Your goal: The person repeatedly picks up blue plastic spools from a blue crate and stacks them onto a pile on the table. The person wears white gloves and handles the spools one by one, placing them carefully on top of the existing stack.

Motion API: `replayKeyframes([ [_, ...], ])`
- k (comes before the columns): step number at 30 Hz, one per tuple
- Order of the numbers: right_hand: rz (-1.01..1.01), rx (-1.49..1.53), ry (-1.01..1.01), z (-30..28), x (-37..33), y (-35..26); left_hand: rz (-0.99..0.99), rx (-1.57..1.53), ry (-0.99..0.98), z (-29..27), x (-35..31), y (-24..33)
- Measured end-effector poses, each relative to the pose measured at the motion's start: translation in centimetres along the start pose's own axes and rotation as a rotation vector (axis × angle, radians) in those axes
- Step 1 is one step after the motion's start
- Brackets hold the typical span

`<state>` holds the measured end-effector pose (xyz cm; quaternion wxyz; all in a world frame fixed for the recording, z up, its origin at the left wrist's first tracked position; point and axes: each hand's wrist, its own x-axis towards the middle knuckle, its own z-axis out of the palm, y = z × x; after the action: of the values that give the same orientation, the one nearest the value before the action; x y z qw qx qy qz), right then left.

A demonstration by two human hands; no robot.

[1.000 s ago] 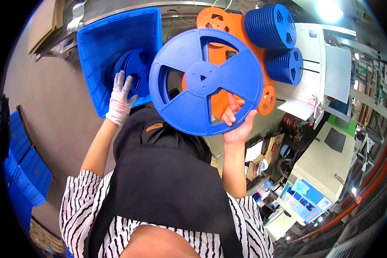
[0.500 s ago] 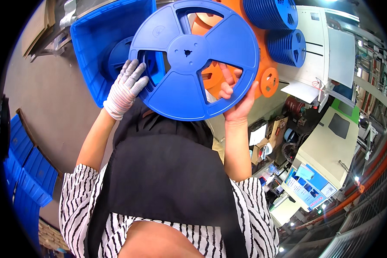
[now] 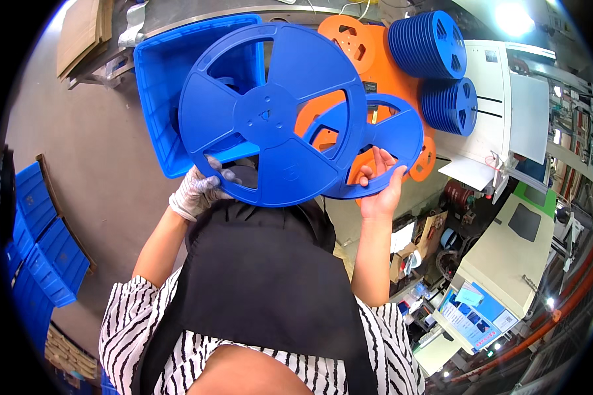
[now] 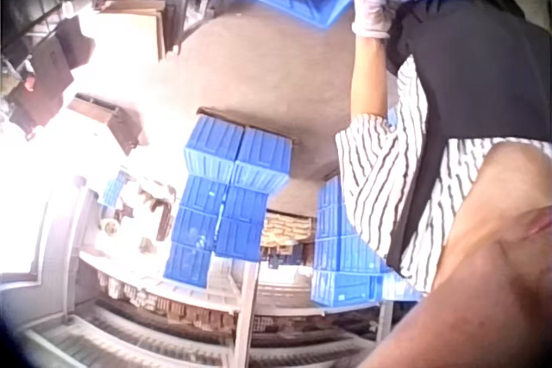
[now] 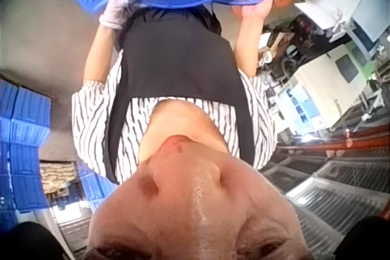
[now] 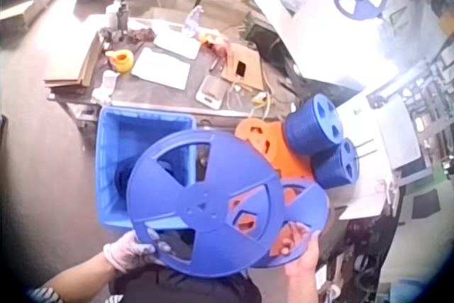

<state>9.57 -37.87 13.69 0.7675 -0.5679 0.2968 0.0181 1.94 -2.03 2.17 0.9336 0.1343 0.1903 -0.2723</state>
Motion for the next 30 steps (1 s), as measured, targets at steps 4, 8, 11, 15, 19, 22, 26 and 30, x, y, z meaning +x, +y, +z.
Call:
replayKeyframes([
  [4, 0.048, 0.088, -0.031, -0.2, 0.1, 0.6, 0.003, -0.047, -0.010, -0.1, -0.5, 0.3],
  [8, 0.091, 0.116, -0.060, -0.4, 0.3, 1.4, 0.012, -0.046, 0.037, -1.3, -0.8, 0.6],
  [11, 0.100, 0.093, -0.041, -0.5, 0.2, 1.7, 0.033, -0.030, 0.113, -3.2, -0.9, 0.8],
  [15, 0.118, 0.073, 0.011, -1.0, 0.3, 2.1, 0.139, 0.179, 0.379, -7.3, 1.0, 0.2],
  [19, 0.147, 0.019, 0.019, -0.7, -0.3, 2.5, 0.113, 0.398, 0.614, -13.5, 5.5, -0.4],
  [22, 0.161, 0.023, -0.021, -0.2, -0.5, 2.5, 0.091, 0.492, 0.693, -16.8, 8.2, -1.0],
  [26, 0.096, 0.117, -0.159, 0.3, -0.8, 2.2, -0.189, 1.106, 0.888, -15.6, 10.8, -0.3],
  [30, 0.048, 0.288, -0.356, -0.3, -0.9, 0.5, 0.055, 1.571, 0.860, -14.0, 10.5, -0.2],
])
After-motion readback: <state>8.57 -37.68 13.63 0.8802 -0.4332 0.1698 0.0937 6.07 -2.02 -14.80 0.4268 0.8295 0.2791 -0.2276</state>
